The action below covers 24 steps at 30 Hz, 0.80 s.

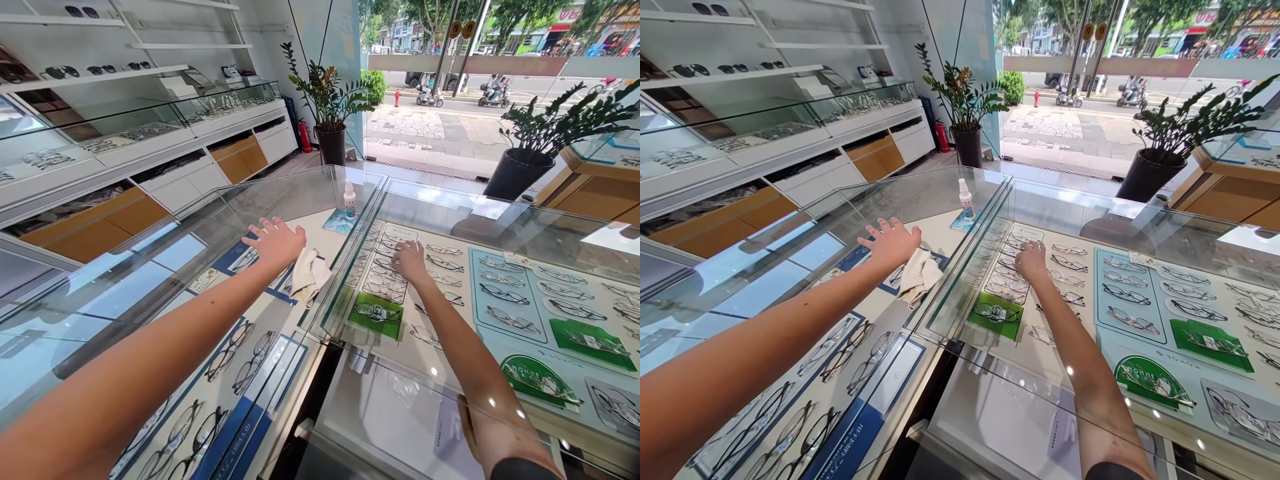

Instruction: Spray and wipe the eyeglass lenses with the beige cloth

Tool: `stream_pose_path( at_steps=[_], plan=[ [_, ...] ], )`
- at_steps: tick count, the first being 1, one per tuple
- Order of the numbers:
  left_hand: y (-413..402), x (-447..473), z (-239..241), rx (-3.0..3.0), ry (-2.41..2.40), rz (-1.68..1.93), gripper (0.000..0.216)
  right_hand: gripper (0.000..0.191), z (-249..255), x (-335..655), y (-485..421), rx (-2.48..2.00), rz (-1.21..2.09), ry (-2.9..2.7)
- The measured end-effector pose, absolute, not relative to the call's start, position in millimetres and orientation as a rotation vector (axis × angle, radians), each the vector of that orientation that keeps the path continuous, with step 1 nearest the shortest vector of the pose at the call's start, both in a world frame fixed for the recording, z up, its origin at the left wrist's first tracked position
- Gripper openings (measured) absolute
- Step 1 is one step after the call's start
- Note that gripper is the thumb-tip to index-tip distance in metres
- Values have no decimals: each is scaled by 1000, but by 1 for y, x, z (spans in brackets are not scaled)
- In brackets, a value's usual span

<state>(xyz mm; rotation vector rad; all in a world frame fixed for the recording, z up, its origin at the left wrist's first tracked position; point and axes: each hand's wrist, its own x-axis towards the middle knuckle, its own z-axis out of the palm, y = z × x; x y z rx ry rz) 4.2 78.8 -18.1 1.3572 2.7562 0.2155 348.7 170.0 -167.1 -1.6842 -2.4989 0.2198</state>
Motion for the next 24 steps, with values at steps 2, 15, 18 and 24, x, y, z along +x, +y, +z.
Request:
stream_pose_path(
  at_steps=[2, 15, 18, 24],
  plan=[
    [78, 5, -17, 1355, 2755, 215, 93, 20, -166, 347, 168, -1686, 210, -2495],
    [79, 6, -17, 1372, 2758, 232, 91, 23, -163, 343, 169, -1681, 197, -2463],
    [79, 5, -19, 1370, 2758, 237, 92, 24, -156, 348, 161, -1638, 210, -2454],
    [80, 6, -20, 1378, 2771, 244, 91, 16, -146, 347, 139, -1568, 248, -2601]
  ],
)
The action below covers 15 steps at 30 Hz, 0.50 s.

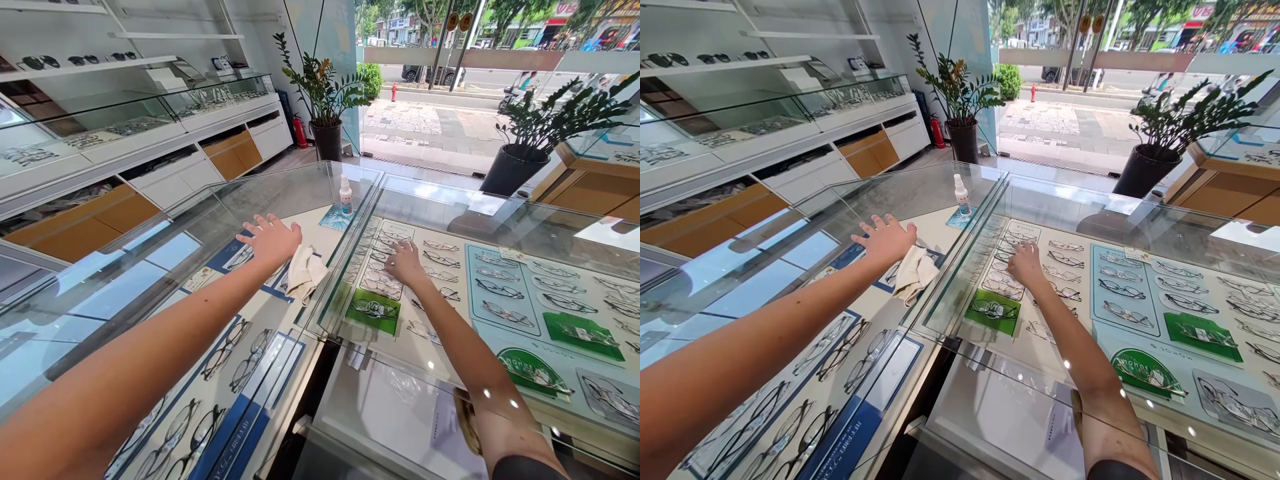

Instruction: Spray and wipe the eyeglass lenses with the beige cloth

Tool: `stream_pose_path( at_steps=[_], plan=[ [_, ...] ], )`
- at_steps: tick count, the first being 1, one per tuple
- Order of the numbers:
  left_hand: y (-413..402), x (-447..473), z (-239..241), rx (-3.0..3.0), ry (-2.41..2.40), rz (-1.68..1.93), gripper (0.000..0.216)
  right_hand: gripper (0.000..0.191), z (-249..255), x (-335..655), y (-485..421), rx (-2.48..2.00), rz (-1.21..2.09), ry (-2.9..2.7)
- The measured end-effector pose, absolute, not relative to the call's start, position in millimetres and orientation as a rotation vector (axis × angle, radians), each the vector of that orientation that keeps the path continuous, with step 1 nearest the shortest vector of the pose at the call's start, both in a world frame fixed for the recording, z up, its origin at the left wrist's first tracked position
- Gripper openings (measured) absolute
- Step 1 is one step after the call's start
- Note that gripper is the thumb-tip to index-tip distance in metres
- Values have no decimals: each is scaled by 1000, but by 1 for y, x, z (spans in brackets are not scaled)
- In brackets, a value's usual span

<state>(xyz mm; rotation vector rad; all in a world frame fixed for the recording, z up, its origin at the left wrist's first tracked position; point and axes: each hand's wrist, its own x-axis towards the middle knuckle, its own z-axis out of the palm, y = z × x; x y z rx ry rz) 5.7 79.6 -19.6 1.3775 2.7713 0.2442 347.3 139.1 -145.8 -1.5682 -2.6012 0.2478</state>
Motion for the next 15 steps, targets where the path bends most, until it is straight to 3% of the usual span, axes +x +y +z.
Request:
stream_pose_path(
  at_steps=[15],
  plan=[
    [80, 7, -18, 1365, 2754, 229, 90, 28, -159, 341, 138, -1571, 176, -2621]
  ],
)
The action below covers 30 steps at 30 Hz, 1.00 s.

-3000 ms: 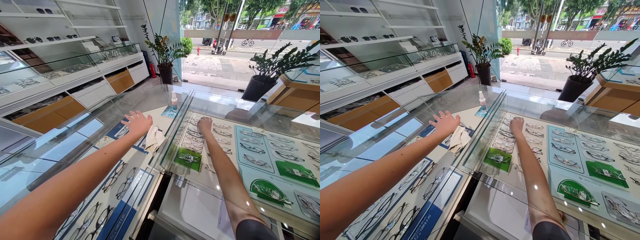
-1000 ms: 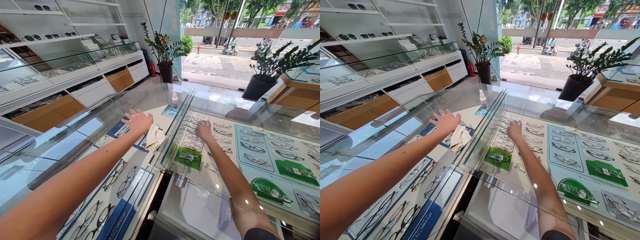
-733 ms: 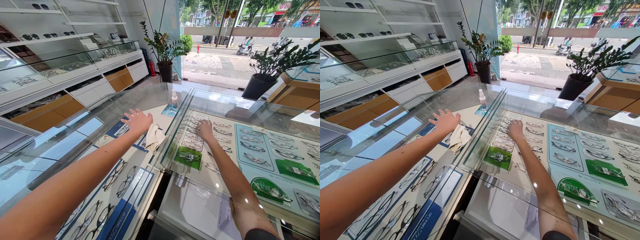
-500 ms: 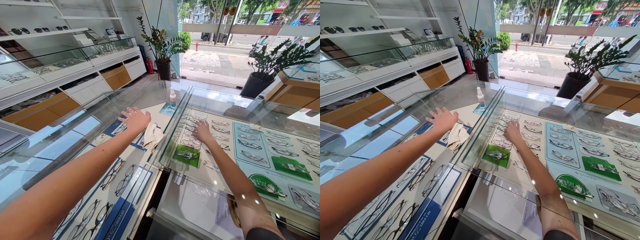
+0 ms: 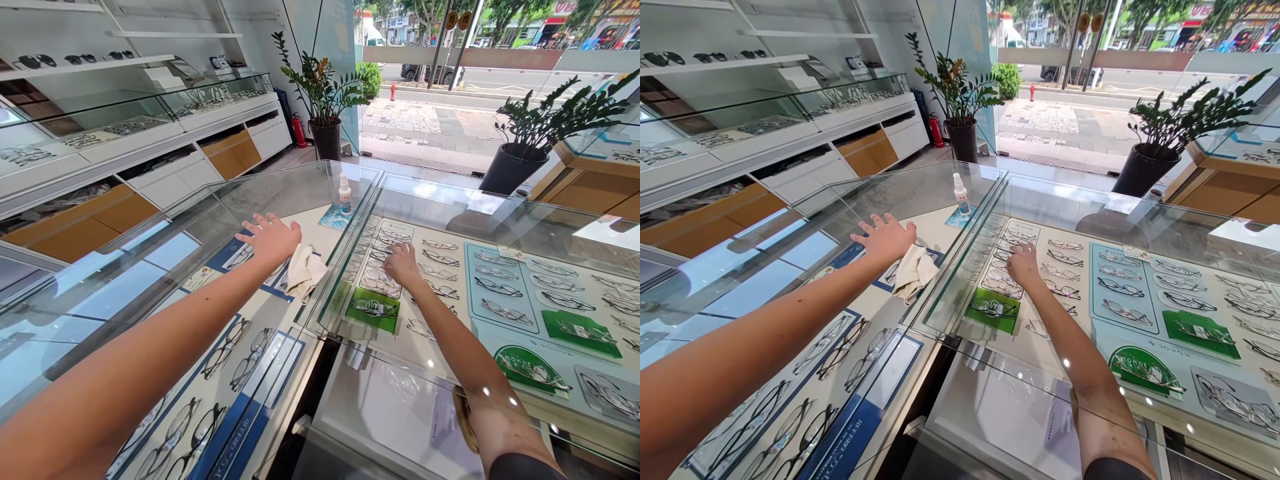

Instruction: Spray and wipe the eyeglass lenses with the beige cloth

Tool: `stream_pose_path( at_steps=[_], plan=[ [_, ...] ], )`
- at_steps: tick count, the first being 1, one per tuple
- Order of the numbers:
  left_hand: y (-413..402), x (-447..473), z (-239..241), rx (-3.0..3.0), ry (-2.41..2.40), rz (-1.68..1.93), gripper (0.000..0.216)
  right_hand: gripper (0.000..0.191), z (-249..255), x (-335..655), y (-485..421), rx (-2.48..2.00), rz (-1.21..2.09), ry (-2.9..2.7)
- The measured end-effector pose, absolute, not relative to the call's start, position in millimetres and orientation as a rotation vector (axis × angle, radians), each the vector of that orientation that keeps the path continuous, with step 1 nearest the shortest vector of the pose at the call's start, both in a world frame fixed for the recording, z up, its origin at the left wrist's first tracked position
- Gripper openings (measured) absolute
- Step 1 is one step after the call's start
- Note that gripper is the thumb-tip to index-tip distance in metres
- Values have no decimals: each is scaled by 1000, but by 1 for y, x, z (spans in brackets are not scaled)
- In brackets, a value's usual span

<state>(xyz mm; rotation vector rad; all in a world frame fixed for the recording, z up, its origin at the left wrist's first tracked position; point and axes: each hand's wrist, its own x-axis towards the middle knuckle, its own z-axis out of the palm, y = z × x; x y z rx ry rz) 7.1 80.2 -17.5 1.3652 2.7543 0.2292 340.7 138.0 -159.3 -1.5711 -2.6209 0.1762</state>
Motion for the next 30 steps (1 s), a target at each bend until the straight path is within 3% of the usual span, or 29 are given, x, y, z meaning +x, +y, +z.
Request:
stream_pose_path(
  at_steps=[9, 30],
  plan=[
    [79, 8, -15, 1358, 2754, 217, 91, 17, -148, 339, 110, -1408, 186, -2692],
    [80, 8, -15, 1362, 2745, 250, 93, 21, -156, 335, 107, -1440, 137, -2743]
  ],
)
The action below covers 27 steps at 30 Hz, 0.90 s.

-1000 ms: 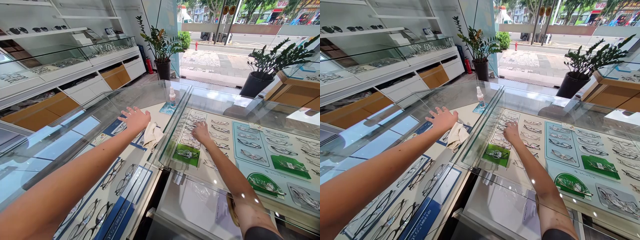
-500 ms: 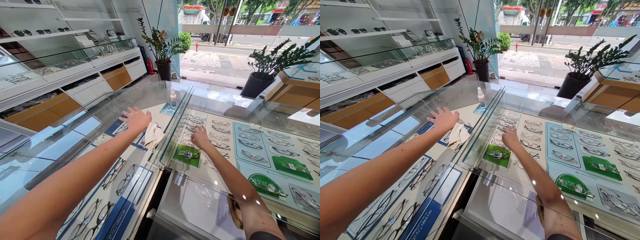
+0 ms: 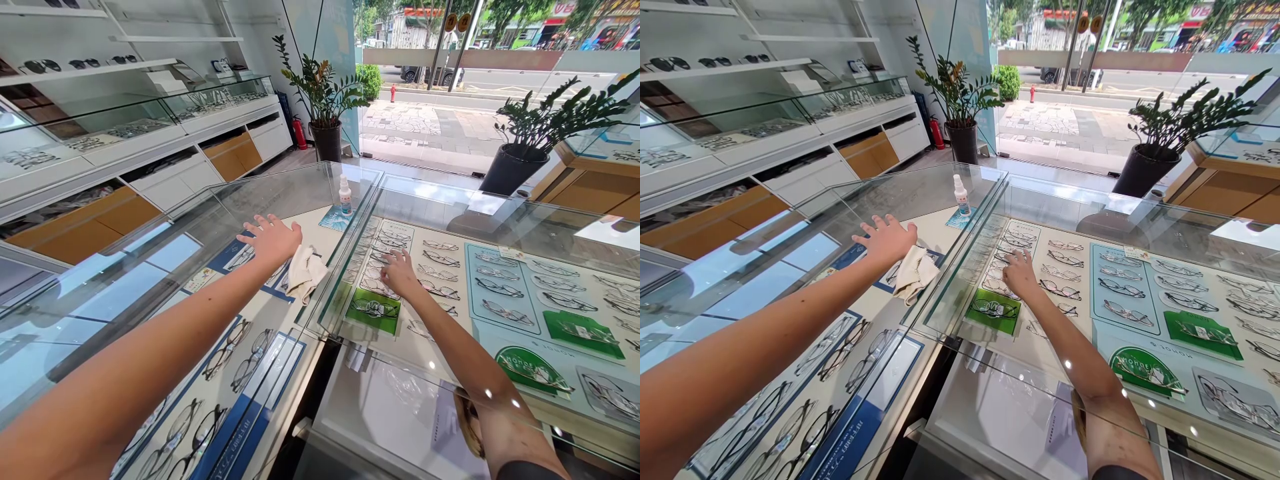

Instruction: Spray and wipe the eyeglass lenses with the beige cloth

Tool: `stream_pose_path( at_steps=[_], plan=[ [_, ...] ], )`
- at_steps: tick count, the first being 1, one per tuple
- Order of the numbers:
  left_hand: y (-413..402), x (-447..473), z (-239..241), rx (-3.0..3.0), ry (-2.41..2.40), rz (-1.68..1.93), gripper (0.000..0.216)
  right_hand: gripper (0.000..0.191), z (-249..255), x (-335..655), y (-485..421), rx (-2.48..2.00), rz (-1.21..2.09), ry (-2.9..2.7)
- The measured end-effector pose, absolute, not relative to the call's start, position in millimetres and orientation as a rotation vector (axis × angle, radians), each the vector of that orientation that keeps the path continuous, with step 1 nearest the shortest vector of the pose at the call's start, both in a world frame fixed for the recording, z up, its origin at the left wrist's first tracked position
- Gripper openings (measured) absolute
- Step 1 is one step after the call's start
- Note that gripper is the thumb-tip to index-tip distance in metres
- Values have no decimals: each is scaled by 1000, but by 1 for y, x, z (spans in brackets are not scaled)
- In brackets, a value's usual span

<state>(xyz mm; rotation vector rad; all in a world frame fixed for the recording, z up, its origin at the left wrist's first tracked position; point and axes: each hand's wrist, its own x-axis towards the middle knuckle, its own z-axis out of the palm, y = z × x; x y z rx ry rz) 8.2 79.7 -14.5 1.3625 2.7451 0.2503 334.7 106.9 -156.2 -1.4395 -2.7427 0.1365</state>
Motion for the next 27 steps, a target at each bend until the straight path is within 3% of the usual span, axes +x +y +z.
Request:
stream_pose_path(
  at_steps=[4, 10, 27],
  plan=[
    [81, 6, -17, 1364, 2753, 261, 94, 25, -157, 341, 119, -1451, 181, -2652],
    [82, 3, -20, 1380, 2747, 254, 96, 48, -164, 348, 166, -1653, 181, -2465],
    [83, 4, -21, 1370, 2756, 257, 95, 38, -180, 347, 188, -1683, 147, -2398]
  ],
)
